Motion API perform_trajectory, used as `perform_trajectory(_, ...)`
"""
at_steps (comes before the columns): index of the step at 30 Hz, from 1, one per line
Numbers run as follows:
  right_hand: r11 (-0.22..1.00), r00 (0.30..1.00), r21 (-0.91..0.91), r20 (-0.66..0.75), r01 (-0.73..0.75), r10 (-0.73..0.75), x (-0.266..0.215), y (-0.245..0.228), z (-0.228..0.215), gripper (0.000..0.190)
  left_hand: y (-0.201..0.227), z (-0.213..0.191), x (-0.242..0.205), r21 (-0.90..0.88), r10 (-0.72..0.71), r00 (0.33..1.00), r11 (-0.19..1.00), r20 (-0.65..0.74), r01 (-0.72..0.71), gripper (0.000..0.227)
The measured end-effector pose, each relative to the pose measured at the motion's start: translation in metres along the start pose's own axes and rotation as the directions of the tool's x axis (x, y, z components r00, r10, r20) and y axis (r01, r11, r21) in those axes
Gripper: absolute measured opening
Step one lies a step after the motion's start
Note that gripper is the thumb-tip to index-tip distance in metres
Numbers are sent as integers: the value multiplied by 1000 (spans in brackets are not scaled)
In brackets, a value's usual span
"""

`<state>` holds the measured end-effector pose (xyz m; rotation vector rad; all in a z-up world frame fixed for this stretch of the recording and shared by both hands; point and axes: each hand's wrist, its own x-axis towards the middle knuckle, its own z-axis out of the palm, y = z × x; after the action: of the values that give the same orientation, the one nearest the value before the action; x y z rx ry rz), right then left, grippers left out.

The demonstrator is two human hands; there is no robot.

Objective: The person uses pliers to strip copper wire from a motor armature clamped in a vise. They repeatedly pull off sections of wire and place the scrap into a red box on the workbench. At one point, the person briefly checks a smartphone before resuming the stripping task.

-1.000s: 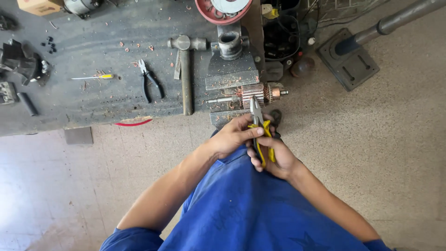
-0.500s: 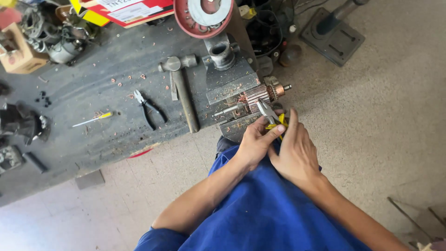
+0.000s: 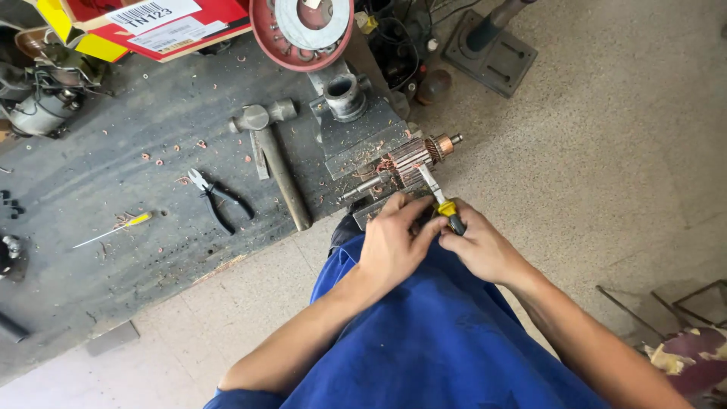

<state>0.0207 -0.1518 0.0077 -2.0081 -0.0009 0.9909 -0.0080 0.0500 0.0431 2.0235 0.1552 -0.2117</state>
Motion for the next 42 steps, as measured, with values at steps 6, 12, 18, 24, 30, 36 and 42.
perform_trajectory(6, 477, 945, 838, 323, -266, -41, 4, 30, 9, 30, 14, 7, 8, 88, -54, 998, 995, 32, 51, 49)
perform_trajectory(12, 46, 673, 745, 626, -665, -394, 35, 85, 36, 34, 40, -9, 20, 226, -266, 963, 937, -34, 267, 48)
perform_trajectory(18, 705, 902, 665, 424, -247, -85, 18, 2, -9, 13, 52, 4, 22, 115, -397, 918, 911, -16, 396, 51)
perform_trajectory(24, 946, 977, -314, 158, -84, 140, 14, -47, -53, 51, 50, 31, 19, -291, -380, 921, 874, 87, 389, 38)
perform_trajectory(30, 821, 998, -571, 48, 6, 26, -8, -99, -43, 47, -9, 87, 8, -842, -429, 897, 442, 104, 310, 60)
perform_trajectory(36, 968, 988, -240, 112, -78, 107, 16, -55, -19, 51, 21, 18, -2, -255, -276, 960, 932, -37, 258, 42)
perform_trajectory(42, 689, 953, 698, 301, -196, -34, 14, -23, -5, 28, 28, -5, 4, 2, -288, 951, 957, -116, 290, 28)
